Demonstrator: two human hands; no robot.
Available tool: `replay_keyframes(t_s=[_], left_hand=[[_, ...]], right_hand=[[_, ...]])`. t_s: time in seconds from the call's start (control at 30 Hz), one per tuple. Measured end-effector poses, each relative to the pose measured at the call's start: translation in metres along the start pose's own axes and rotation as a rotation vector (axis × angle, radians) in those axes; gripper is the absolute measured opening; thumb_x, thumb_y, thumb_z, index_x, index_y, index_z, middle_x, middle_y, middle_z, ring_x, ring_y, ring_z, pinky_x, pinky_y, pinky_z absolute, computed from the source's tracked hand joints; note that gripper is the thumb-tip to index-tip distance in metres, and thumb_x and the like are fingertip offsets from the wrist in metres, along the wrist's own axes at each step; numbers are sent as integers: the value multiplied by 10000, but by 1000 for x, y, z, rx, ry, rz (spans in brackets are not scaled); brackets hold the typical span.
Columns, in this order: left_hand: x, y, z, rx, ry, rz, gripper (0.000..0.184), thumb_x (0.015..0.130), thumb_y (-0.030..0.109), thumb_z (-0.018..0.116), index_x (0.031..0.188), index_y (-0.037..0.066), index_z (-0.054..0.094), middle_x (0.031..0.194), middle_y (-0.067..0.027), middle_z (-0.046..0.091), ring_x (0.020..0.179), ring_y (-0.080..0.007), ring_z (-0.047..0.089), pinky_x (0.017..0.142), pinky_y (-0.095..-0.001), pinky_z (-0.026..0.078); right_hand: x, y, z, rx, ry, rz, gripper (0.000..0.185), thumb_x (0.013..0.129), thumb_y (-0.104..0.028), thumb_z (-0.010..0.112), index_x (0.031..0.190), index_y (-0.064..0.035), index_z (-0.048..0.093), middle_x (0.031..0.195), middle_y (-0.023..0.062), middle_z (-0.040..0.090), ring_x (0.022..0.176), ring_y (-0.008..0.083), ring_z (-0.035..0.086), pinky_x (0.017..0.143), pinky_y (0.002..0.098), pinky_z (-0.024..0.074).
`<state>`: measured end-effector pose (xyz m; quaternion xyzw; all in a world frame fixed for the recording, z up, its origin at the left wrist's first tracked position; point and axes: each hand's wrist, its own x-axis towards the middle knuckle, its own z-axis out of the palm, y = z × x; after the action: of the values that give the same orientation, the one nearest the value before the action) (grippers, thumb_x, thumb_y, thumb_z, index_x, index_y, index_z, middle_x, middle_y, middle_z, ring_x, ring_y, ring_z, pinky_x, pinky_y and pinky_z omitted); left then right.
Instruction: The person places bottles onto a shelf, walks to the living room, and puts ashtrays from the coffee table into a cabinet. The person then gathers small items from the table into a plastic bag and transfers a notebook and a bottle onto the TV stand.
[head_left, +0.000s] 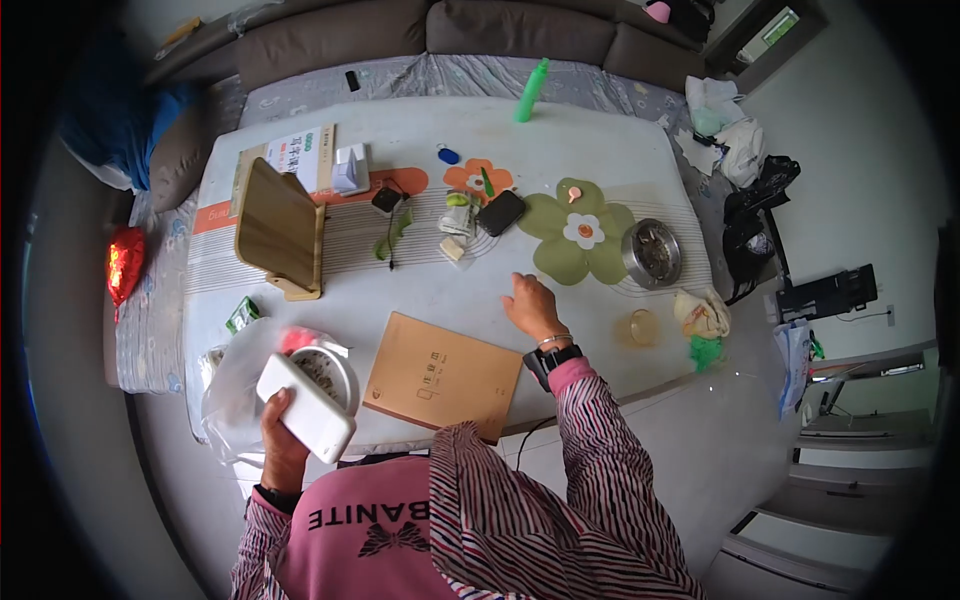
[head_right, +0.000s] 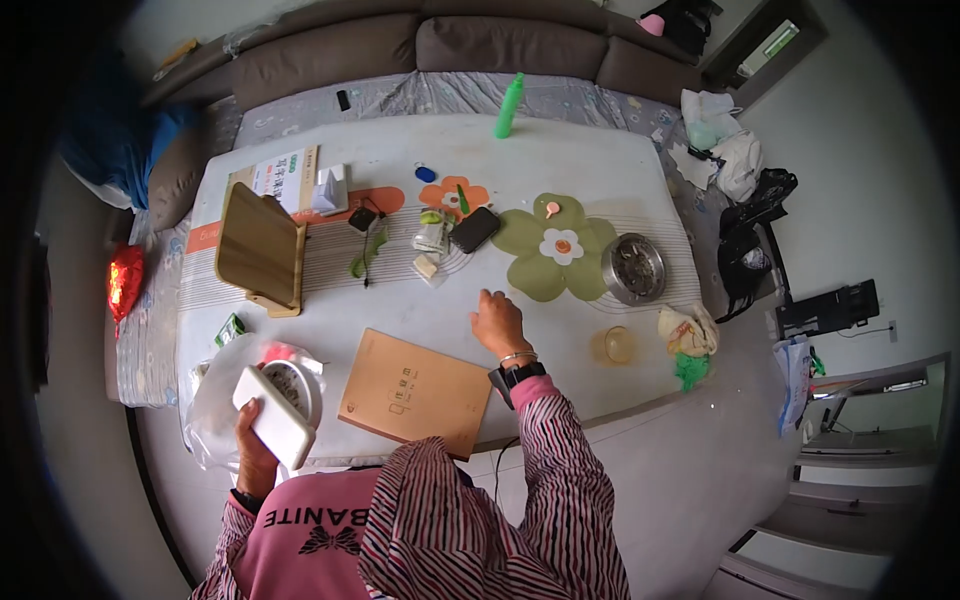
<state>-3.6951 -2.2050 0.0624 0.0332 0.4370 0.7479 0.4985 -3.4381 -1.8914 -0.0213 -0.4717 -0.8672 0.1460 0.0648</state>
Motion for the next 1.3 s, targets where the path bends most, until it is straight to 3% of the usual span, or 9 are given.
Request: replay_keyframes(t_s=[0.1, 0.2, 0.33, 0.53, 0.73, 0.8, 1.03, 1.17, 1.3], left_hand=[[-16, 8, 13, 58, 58, 64, 626, 763, 248, 571, 1333, 83, 372, 1168, -111, 522, 1021, -244, 537, 864, -390, 470], [-20, 9, 14, 121, 140, 119, 628, 782, 281, 558, 1348, 92, 362, 1171, -91, 517, 999, -225, 537, 840, -368, 469], [-21, 6, 21, 123, 131, 94, 628, 790, 295, 546, 1356, 97, 358, 1163, -88, 518, 994, -223, 533, 831, -367, 469], [-19, -9, 22, 130, 181, 117, 629, 781, 288, 562, 1350, 103, 366, 1149, -91, 528, 995, -233, 543, 827, -376, 474], [-26, -16, 18, 115, 235, 66, 549, 771, 283, 574, 1256, 66, 435, 1080, -100, 559, 960, -246, 570, 819, -385, 483], [-28, -18, 20, 118, 219, 54, 551, 769, 291, 578, 1250, 63, 438, 1076, -98, 559, 957, -246, 568, 824, -384, 478], [-30, -30, -3, 65, 301, -28, 527, 769, 316, 585, 1208, 53, 462, 1051, -99, 560, 943, -242, 562, 825, -386, 467], [-25, -30, 19, 92, 227, -38, 533, 767, 316, 586, 1214, 54, 460, 1054, -98, 560, 934, -243, 563, 819, -384, 468], [-6, -26, 12, 135, 64, -48, 594, 767, 312, 586, 1275, 51, 423, 1083, -101, 552, 945, -241, 559, 826, -378, 465]], right_hand=[[32, 74, 12, 1187, 270, 621, 263, 834, -199, 605, 928, 30, 518, 771, 133, 612, 778, 250, 630, 621, 324, 521], [53, 143, 13, 2091, 656, 843, 402, 910, -335, 502, 928, 65, 478, 809, 176, 600, 692, 248, 610, 594, 309, 529], [64, 203, -6, 2464, 828, 938, 612, 909, -486, 431, 1093, 97, 400, 853, 215, 589, 696, 279, 611, 556, 291, 534], [64, 242, -21, 2259, 1043, 1279, 684, 879, -486, 496, 1311, -25, 235, 947, 283, 526, 686, 329, 587, 508, 306, 510], [75, 310, 21, 2331, 787, 1347, 598, 848, -404, 574, 1262, -31, 354, 995, 234, 512, 708, 317, 590, 520, 348, 494], [86, 367, 67, 1982, 700, 1383, 442, 845, -318, 581, 1161, -24, 483, 1007, 198, 571, 762, 253, 611, 602, 369, 518], [97, 231, -35, 1642, 877, 1116, 190, 824, -100, 433, 842, 70, 518, 677, 180, 570, 524, 236, 581, 380, 295, 446], [101, 130, -93, 1723, 657, 789, 218, 812, -175, 490, 680, -2, 512, 550, 103, 552, 346, 136, 454, 281, 246, 307], [47, 46, -100, 1985, 305, 648, 204, 841, -199, 504, 718, -36, 511, 582, 91, 575, 404, 123, 497, 326, 228, 357]])
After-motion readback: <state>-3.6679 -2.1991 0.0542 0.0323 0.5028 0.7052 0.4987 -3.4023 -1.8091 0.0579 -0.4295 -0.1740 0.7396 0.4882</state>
